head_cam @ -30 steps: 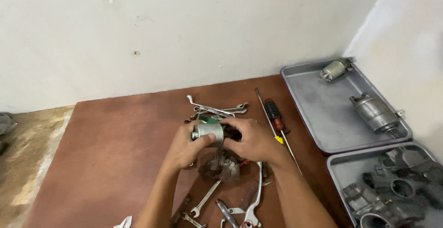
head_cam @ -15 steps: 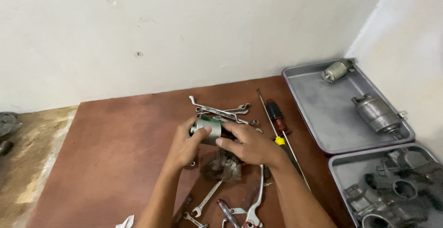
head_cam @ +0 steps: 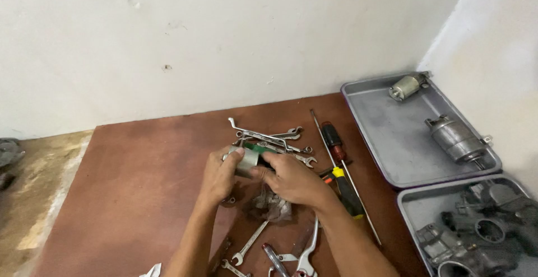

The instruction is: The person assembles a small electric motor by inserting a green armature into a silver cylindrical casing. They rotate the shaft to test the fit and then use a rag to wipe the exterior of the motor. The workspace contains various tools and other motor components.

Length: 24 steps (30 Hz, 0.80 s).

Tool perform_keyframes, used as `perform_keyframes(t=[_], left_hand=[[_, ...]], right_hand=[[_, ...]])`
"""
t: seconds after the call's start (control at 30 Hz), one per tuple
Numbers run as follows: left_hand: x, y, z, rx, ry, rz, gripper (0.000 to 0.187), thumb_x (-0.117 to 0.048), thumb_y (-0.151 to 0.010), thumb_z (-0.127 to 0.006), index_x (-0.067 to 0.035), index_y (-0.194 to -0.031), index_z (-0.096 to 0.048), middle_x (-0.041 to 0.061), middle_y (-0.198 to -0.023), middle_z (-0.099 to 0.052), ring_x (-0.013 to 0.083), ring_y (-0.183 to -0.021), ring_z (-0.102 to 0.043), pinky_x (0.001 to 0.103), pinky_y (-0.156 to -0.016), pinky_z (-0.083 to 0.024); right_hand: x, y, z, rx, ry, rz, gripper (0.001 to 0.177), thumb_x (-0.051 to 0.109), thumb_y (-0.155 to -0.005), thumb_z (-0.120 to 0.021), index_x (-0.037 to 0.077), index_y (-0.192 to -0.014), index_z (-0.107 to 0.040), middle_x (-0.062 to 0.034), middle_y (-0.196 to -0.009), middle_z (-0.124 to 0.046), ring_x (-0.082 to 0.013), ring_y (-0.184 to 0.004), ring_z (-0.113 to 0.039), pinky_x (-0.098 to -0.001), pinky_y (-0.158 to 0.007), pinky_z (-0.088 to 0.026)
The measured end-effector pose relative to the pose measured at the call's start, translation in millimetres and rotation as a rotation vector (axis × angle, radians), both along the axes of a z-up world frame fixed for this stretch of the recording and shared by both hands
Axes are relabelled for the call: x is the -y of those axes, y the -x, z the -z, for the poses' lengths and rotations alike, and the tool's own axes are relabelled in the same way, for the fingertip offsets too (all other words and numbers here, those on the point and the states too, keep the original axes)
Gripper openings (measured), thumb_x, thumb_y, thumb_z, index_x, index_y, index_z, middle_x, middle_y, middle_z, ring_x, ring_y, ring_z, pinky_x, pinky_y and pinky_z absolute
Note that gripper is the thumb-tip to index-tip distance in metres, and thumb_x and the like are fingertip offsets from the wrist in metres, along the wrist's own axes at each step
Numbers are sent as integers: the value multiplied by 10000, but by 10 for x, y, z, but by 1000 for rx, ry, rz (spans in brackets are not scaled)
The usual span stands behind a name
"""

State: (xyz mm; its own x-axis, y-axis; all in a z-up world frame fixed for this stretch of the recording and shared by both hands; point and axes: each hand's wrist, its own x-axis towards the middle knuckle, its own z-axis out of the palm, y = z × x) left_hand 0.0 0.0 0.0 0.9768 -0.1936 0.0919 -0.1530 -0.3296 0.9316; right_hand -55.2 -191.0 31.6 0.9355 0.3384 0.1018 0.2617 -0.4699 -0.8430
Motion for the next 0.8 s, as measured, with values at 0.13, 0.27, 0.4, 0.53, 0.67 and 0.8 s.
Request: perform_keyframes(t=[0.13,0.27,0.4,0.53,0.67,0.8], left_hand=[[-92,-157,220,14,-9,-5,383,-434,-883,-606,-84,-772,-716,78,-656,-560,240,-677,-516,360,-631,-431],[-91,-127,170,1,-7,-6,426,-478,-872,-592,-92,-752,-728,99,-636,-595,250,-681,-545,368,-651,-464],[-102,-145,161,40,29,6,393,-429,-876,-587,-85,-717,-691,65,-637,-536,249,-664,-507,357,-624,-428],[-172,-195,195,55,34,-11,388,-405,-876,-586,-77,-696,-689,81,-614,-547,246,-657,-505,352,-617,-433],[-185,-199,200,71,72,-15,362,-403,-891,-581,-112,-688,-655,40,-642,-527,228,-663,-508,330,-618,-410],[-165,-228,257,43,113,-58,367,-421,-851,-596,-104,-703,-709,83,-544,-591,226,-575,-584,323,-576,-463]], right_hand=[[-35,-30,36,0,-7,23,486,406,-1043,-578,-29,-827,-580,-171,-580,-520,-253,-585,-516,-411,-618,-460],[-84,-6,-19,-1,-46,43,491,381,-1047,-587,-21,-768,-553,-144,-543,-486,-239,-545,-489,-387,-580,-441],[-90,-5,-2,-5,19,108,599,482,-993,-639,-35,-719,-514,-270,-535,-438,-343,-514,-450,-446,-562,-407],[-186,62,-73,-41,0,187,626,570,-973,-638,40,-663,-513,-108,-477,-426,-219,-490,-439,-369,-542,-398],[-202,63,-81,-2,105,259,686,651,-954,-612,57,-625,-515,-132,-452,-442,-243,-440,-448,-356,-508,-392],[-208,63,-79,87,232,318,717,705,-932,-584,62,-615,-572,-182,-454,-516,-320,-436,-544,-370,-505,-444]])
